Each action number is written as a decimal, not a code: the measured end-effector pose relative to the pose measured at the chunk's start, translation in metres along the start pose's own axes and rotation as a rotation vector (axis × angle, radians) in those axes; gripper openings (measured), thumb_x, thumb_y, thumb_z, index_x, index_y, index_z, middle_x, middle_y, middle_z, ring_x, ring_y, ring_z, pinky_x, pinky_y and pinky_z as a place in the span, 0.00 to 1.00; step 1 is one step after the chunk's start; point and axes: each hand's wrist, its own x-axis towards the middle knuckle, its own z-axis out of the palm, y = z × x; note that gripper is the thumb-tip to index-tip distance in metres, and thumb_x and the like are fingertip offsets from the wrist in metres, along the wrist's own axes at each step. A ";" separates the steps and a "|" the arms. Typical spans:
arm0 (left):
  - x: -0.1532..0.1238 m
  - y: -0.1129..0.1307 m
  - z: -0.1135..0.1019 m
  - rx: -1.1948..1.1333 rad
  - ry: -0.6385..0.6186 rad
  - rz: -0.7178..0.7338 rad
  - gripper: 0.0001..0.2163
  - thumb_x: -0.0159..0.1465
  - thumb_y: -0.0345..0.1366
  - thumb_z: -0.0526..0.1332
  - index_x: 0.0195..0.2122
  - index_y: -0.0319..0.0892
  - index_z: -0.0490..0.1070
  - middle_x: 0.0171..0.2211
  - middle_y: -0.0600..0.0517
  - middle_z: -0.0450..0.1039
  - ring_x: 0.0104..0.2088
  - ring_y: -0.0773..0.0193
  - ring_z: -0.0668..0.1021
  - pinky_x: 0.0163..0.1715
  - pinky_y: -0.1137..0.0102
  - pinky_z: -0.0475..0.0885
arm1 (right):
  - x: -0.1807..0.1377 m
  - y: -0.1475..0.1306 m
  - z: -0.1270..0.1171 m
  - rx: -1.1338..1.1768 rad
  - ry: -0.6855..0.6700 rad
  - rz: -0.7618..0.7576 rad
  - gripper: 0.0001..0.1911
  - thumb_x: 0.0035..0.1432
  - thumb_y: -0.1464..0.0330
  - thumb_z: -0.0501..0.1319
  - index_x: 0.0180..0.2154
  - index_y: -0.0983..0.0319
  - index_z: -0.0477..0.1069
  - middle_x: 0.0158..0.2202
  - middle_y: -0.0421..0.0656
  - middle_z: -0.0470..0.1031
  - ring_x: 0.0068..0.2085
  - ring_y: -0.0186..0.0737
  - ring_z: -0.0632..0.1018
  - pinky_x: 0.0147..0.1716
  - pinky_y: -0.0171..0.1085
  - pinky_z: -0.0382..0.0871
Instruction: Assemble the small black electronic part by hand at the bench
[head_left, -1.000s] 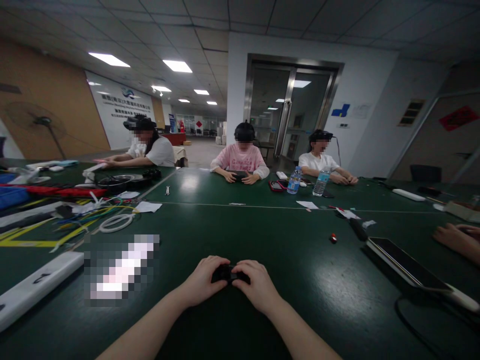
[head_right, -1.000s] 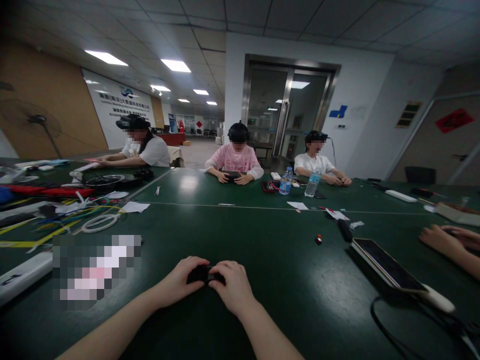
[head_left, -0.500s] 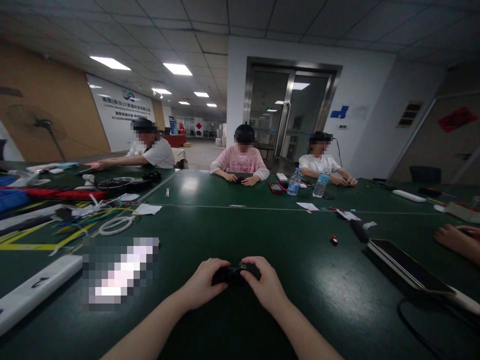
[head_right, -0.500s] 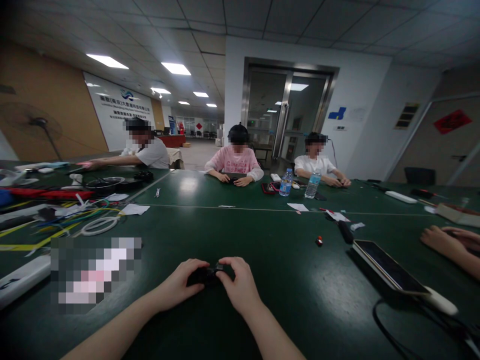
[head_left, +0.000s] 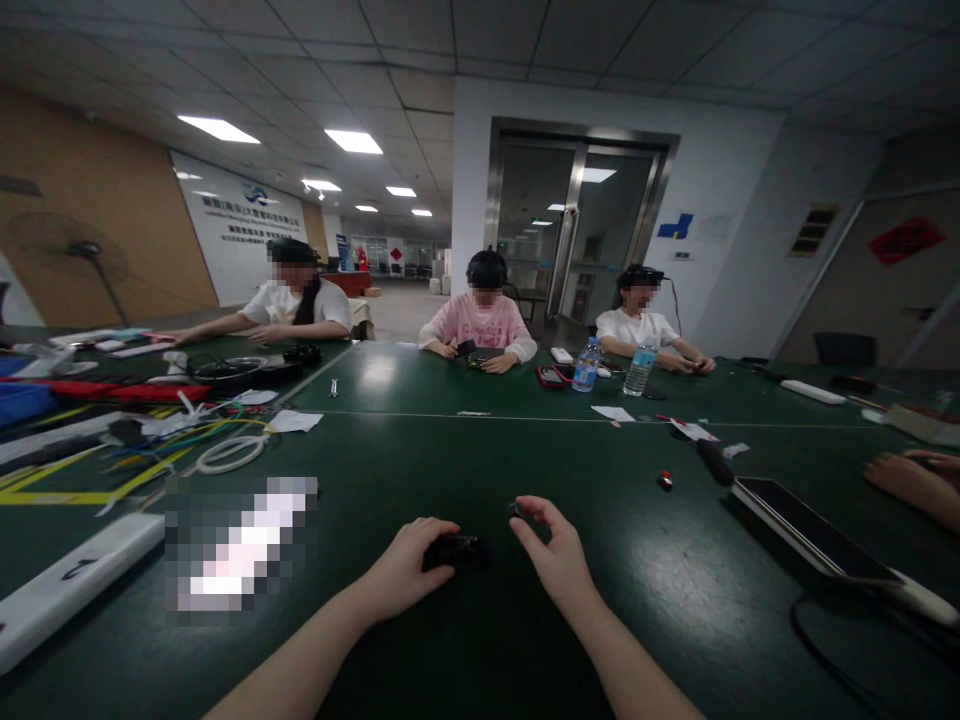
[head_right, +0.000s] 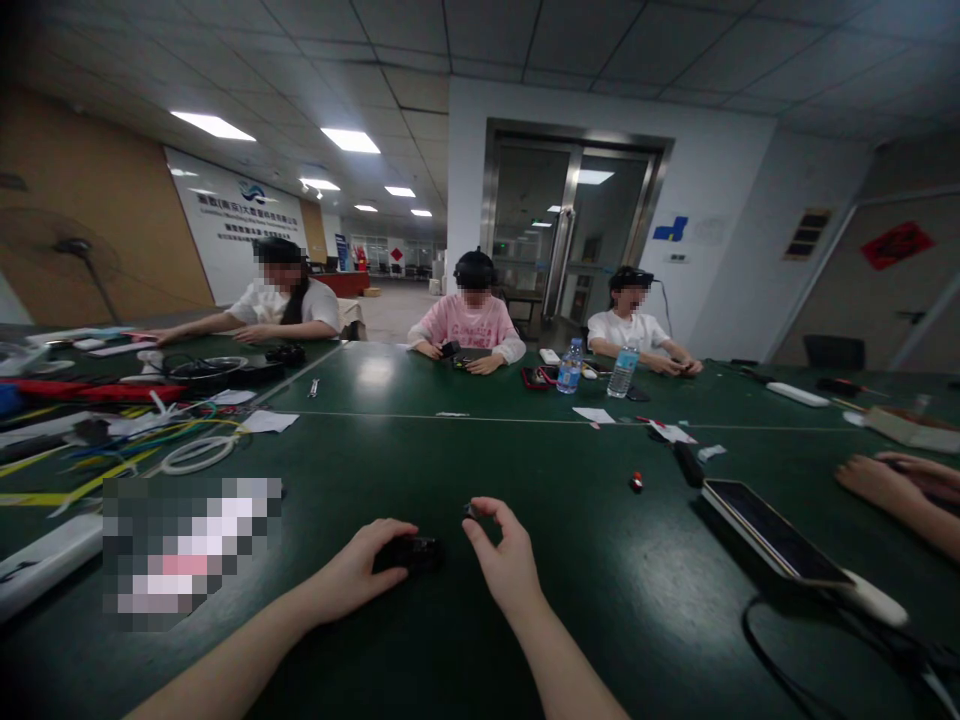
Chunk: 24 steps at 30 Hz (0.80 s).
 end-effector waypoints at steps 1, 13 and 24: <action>0.000 0.000 -0.001 -0.004 -0.002 -0.004 0.21 0.55 0.35 0.61 0.51 0.47 0.65 0.49 0.49 0.69 0.50 0.55 0.69 0.52 0.59 0.62 | 0.001 0.001 -0.001 -0.002 0.010 0.013 0.15 0.52 0.60 0.58 0.42 0.57 0.69 0.42 0.42 0.74 0.47 0.44 0.73 0.48 0.46 0.65; -0.001 -0.003 -0.001 -0.029 -0.031 0.004 0.21 0.57 0.36 0.61 0.52 0.50 0.63 0.52 0.50 0.66 0.52 0.55 0.67 0.54 0.59 0.60 | 0.008 0.015 -0.009 0.108 0.093 0.058 0.19 0.51 0.60 0.60 0.44 0.59 0.67 0.43 0.44 0.73 0.46 0.45 0.73 0.47 0.46 0.66; 0.000 -0.005 0.000 -0.052 -0.021 -0.025 0.24 0.56 0.36 0.62 0.54 0.49 0.62 0.50 0.49 0.67 0.51 0.55 0.68 0.53 0.59 0.61 | 0.005 0.008 -0.007 0.212 0.067 0.123 0.19 0.50 0.60 0.60 0.44 0.59 0.69 0.43 0.44 0.74 0.46 0.44 0.73 0.48 0.45 0.65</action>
